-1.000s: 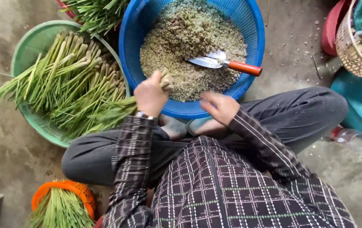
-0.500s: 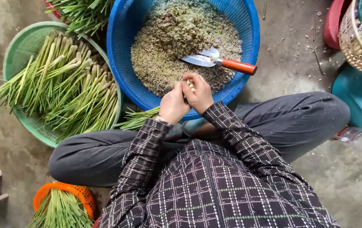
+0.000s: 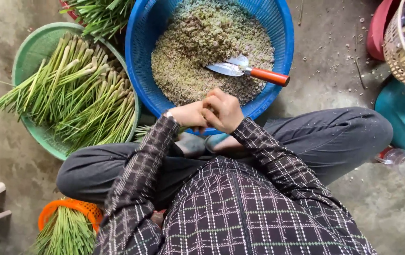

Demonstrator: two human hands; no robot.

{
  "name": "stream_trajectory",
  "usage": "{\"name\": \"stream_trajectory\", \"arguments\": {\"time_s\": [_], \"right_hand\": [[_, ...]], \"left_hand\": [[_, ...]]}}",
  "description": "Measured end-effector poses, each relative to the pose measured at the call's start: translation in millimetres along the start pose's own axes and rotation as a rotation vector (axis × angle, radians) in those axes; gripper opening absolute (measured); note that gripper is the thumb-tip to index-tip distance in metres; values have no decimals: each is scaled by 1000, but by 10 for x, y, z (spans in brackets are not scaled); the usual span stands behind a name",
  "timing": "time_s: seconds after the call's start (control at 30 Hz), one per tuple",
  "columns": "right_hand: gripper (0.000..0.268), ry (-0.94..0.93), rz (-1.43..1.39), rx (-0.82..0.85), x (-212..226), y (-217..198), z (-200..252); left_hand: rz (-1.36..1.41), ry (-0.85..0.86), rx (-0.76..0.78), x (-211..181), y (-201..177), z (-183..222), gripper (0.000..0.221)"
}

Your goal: Slicing bunches of lemongrass stalks into small pieces using a large knife over a plastic basin.

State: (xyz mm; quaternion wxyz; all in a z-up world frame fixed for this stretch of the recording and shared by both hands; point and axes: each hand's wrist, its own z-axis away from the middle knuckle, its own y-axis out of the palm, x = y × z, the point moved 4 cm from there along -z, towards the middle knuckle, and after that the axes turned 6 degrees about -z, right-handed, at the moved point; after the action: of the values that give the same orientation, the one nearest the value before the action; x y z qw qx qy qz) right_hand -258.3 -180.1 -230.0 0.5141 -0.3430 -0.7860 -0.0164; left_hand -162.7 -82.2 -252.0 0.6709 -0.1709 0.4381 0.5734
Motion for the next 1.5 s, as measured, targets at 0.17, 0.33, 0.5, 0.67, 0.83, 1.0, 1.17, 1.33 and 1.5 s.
{"name": "stream_trajectory", "arguments": {"time_s": [0.17, 0.33, 0.5, 0.67, 0.83, 1.0, 1.17, 1.33, 1.5], "right_hand": [[42, 155, 572, 124, 1, -548, -483], [87, 475, 937, 483, -751, -627, -282], [91, 618, 1027, 717, -1421, -504, -52], [54, 582, 784, 835, -1126, -500, 21], [70, 880, 52, 643, -314, -288, 15], [60, 1271, -687, 295, -395, 200, 397], [53, 1320, -598, 113, -295, 319, 278], [38, 915, -273, 165, 3, 192, 46], [43, 543, -6, 213, 264, 163, -121]], "left_hand": [[-1096, -321, -816, -439, -253, 469, 20], [-1196, -343, -1190, -132, -674, 865, 33], [-923, -391, -1219, 140, -604, 808, 54], [-790, -325, -1260, 214, -444, 662, 32], [-741, -331, -1249, 192, -439, 555, 29], [-627, -340, -1191, 142, -593, 486, 33], [-432, -410, -1288, 9, -656, 700, 49], [-382, -475, -1409, 26, -818, 780, 35], [-318, -559, -1447, 116, -869, 774, 27]]}}
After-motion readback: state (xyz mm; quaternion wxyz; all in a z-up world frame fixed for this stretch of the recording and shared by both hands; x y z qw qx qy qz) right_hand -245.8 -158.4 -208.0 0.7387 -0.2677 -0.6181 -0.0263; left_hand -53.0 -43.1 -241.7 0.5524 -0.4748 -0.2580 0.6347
